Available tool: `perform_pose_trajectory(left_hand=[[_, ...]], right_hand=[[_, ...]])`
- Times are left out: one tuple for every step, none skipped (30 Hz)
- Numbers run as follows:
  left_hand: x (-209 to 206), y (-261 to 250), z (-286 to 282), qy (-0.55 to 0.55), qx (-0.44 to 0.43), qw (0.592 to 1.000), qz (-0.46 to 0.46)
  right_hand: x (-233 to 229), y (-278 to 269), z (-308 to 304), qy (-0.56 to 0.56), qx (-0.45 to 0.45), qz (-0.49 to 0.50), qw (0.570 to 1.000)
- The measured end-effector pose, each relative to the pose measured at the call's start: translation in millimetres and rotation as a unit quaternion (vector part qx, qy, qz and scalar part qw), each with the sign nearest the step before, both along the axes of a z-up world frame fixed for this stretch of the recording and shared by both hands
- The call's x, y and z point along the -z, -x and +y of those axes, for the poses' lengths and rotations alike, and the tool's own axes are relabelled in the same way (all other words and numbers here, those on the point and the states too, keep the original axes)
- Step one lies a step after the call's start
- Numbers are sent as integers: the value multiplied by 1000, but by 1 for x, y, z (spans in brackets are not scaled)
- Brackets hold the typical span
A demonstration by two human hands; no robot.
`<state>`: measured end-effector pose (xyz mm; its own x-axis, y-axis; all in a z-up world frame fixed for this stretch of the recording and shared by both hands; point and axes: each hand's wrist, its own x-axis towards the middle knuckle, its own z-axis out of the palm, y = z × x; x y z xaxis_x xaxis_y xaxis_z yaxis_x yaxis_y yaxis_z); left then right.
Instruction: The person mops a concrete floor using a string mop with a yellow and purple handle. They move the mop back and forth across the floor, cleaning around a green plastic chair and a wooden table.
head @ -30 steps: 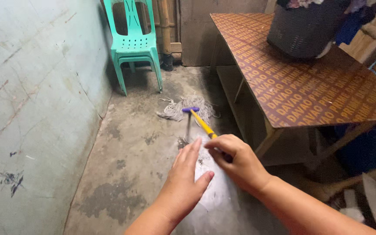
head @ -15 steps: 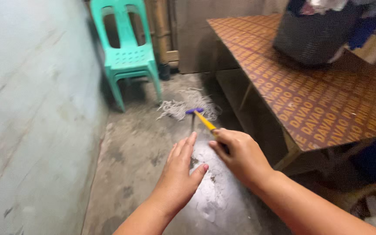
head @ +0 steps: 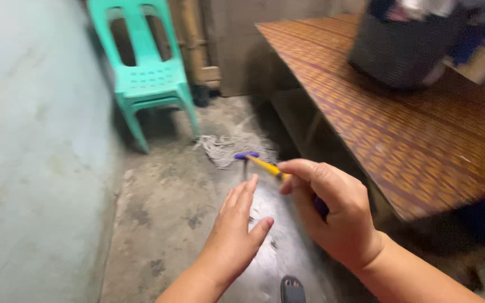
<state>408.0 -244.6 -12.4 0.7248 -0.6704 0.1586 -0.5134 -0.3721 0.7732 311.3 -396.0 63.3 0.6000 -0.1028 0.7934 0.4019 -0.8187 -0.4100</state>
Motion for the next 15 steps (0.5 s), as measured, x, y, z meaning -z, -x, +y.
perform_pose_trajectory(left_hand=[[-1,-7,3,-6,-8,1000,14],[-2,-15,5,-10,-20,999,28],[-3,-22,7,-10,-46,998,32],[-6,-29,10,-12,-71,997,38],[-8,-35,12,-13,-96,994,43],[-10,-42,12,-13,-101,994,30],[-11,-49,10,-14,-107,994,18],[-12,-56,9,-13,-112,994,6],[-13,-61,8,-14,-125,992,6],[-14,-67,3,-13,-135,991,5],[-16,-73,-3,-11,-146,989,3],[-18,-77,-8,-9,-156,988,2],[-20,-80,-14,-8,-165,986,0],[-22,-83,-22,-7,-168,986,0],[-23,-85,-30,-20,-170,985,27]], right_hand=[[11,-14,-11,-20,5,31,999],[24,-29,-20,-37,6,64,997],[37,-46,-32,-53,6,96,994],[48,-65,-43,-66,6,128,990],[60,-85,-55,-77,6,159,984],[74,-103,-70,-91,11,191,977],[87,-121,-86,-81,18,197,977],[99,-139,-104,-68,25,202,977],[112,-158,-120,-55,32,207,976],[123,-176,-137,-72,39,240,967],[134,-193,-153,-88,47,273,957],[145,-204,-168,-107,59,308,943],[153,-217,-182,-88,58,322,941],[159,-224,-197,-72,63,337,937],[162,-230,-208,-56,68,351,932]])
